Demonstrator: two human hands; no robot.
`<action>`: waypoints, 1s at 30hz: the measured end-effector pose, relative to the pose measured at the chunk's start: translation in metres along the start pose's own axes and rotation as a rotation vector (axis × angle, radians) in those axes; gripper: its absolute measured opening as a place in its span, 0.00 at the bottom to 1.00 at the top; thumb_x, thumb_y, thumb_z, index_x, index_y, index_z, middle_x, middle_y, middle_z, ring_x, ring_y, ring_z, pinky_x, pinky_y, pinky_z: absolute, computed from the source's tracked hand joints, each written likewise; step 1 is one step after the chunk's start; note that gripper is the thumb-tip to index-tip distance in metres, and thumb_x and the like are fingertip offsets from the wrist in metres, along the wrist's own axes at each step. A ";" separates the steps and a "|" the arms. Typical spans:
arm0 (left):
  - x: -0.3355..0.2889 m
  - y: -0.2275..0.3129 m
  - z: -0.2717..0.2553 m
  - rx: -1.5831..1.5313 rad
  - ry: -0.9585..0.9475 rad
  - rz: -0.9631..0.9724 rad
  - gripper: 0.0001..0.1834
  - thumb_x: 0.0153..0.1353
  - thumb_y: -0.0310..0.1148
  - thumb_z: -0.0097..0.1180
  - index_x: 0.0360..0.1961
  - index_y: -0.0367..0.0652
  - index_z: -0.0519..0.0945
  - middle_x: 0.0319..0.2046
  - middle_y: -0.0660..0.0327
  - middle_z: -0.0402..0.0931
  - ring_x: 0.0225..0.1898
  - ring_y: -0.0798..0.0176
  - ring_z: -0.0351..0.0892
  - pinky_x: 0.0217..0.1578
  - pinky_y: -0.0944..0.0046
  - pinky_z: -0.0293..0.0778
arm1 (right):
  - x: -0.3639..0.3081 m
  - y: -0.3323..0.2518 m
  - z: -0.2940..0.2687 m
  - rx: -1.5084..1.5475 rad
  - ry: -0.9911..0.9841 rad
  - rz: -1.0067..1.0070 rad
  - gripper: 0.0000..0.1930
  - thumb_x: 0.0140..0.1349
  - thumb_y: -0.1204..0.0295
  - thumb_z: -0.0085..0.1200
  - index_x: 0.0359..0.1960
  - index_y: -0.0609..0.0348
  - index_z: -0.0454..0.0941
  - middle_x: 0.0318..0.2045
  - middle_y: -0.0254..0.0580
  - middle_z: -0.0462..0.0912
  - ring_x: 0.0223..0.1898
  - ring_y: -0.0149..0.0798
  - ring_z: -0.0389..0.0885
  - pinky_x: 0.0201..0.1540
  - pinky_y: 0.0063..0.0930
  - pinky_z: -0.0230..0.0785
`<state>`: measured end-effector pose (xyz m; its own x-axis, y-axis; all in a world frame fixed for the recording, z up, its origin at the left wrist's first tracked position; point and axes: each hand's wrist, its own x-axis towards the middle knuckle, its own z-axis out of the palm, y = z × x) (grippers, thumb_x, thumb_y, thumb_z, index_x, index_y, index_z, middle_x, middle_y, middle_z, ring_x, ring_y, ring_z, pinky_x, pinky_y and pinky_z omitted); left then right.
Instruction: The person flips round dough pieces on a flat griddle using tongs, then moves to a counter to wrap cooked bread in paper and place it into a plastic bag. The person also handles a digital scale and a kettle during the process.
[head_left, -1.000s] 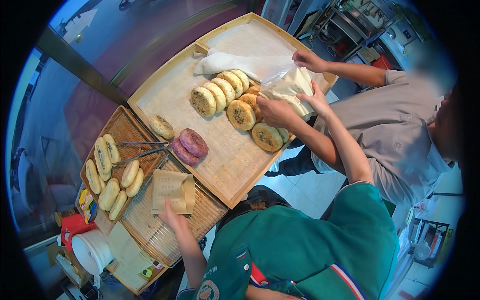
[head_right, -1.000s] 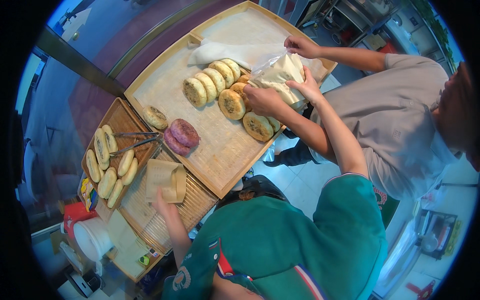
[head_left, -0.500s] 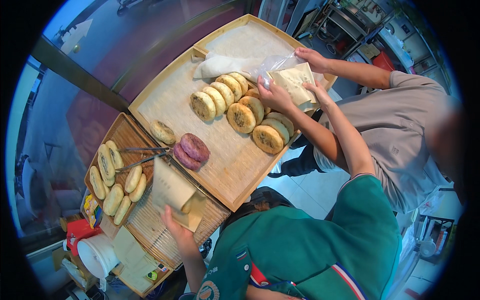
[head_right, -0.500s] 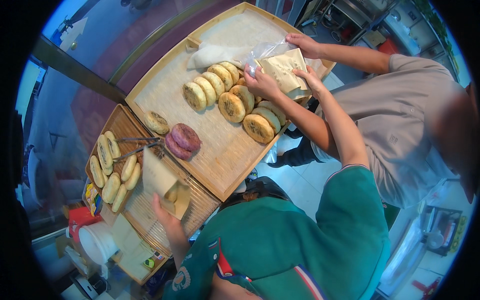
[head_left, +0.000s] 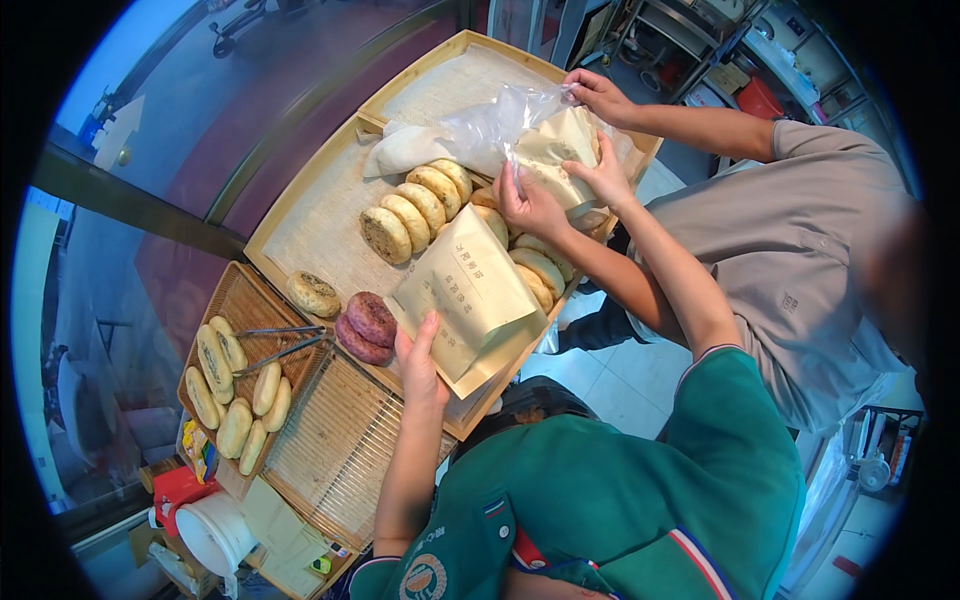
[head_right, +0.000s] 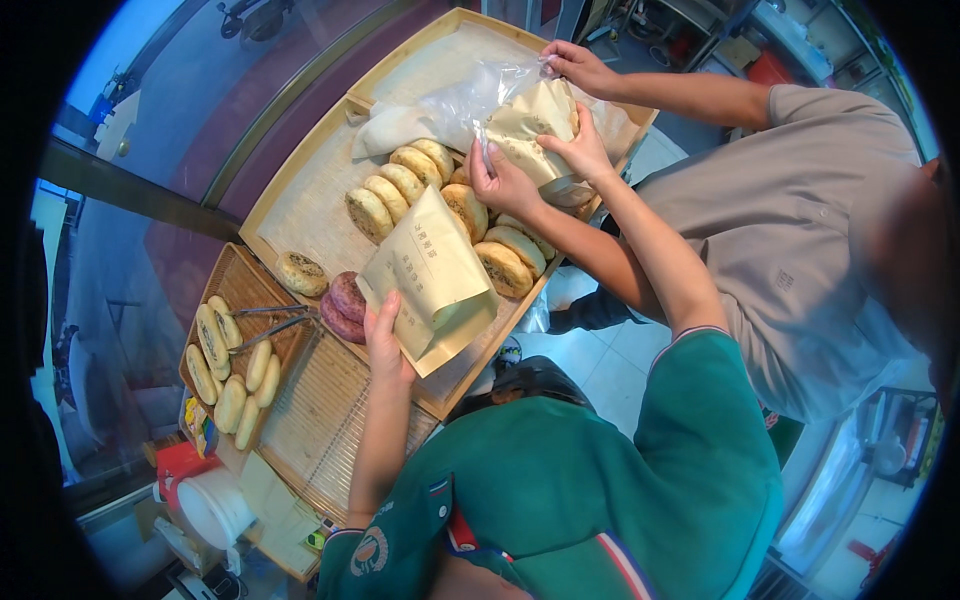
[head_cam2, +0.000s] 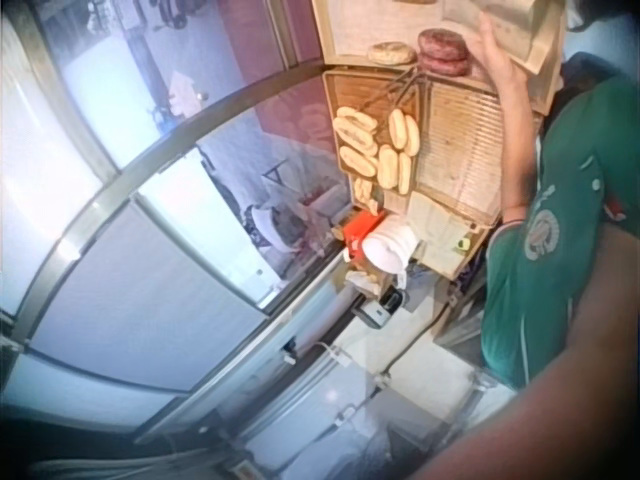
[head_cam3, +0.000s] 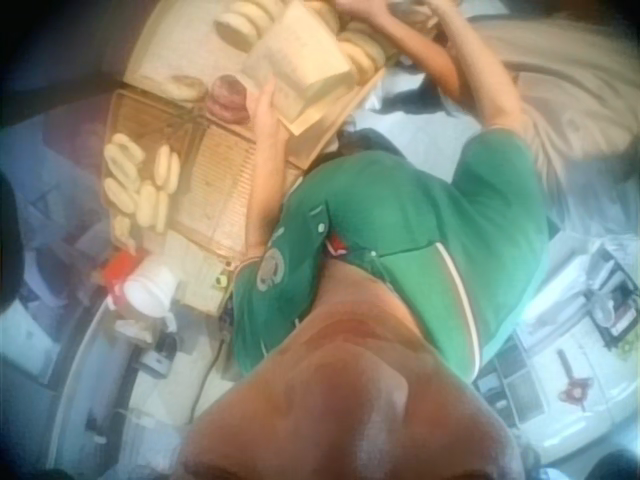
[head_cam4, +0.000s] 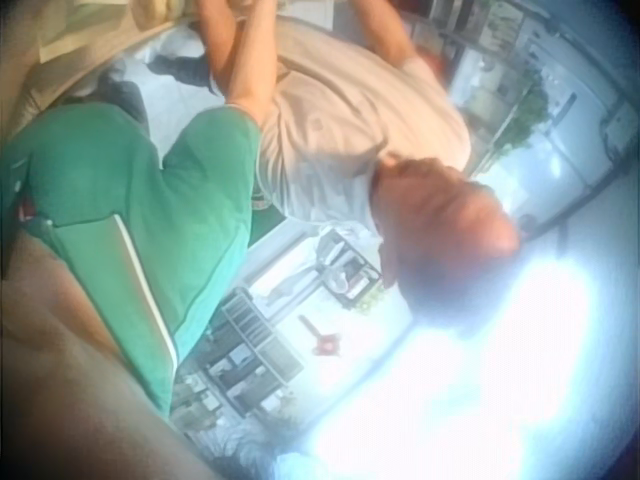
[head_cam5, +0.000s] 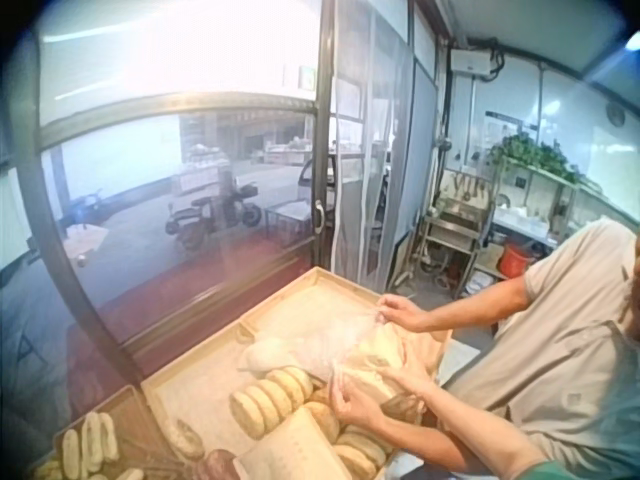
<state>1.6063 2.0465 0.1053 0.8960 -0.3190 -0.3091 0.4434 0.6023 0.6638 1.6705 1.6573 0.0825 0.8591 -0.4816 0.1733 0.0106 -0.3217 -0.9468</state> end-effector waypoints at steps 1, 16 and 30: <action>0.002 -0.001 0.002 -0.017 -0.010 -0.027 0.28 0.63 0.29 0.55 0.63 0.37 0.61 0.55 0.56 0.70 0.53 0.61 0.73 0.53 0.62 0.72 | 0.000 0.002 -0.002 0.004 0.016 0.059 0.47 0.46 0.65 0.70 0.64 0.67 0.54 0.54 0.50 0.73 0.54 0.38 0.73 0.57 0.29 0.66; 0.219 -0.123 0.197 0.237 -0.315 -0.297 0.20 0.62 0.25 0.55 0.55 0.32 0.70 0.49 0.50 0.76 0.47 0.53 0.79 0.46 0.56 0.77 | 0.101 0.134 -0.093 0.309 -0.109 0.490 0.24 0.59 0.60 0.58 0.52 0.64 0.73 0.42 0.43 0.81 0.38 0.34 0.82 0.40 0.28 0.77; 0.254 -0.208 0.229 1.229 0.047 0.234 0.44 0.49 0.29 0.64 0.64 0.29 0.54 0.65 0.37 0.52 0.66 0.37 0.53 0.64 0.51 0.56 | 0.099 0.134 -0.111 0.054 0.087 0.540 0.22 0.65 0.61 0.52 0.57 0.59 0.73 0.49 0.43 0.78 0.46 0.30 0.78 0.46 0.27 0.73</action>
<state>1.7358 1.6728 0.0448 0.9612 -0.2549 -0.1054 -0.0208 -0.4480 0.8938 1.7002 1.4756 0.0029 0.7045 -0.6327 -0.3214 -0.3915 0.0312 -0.9196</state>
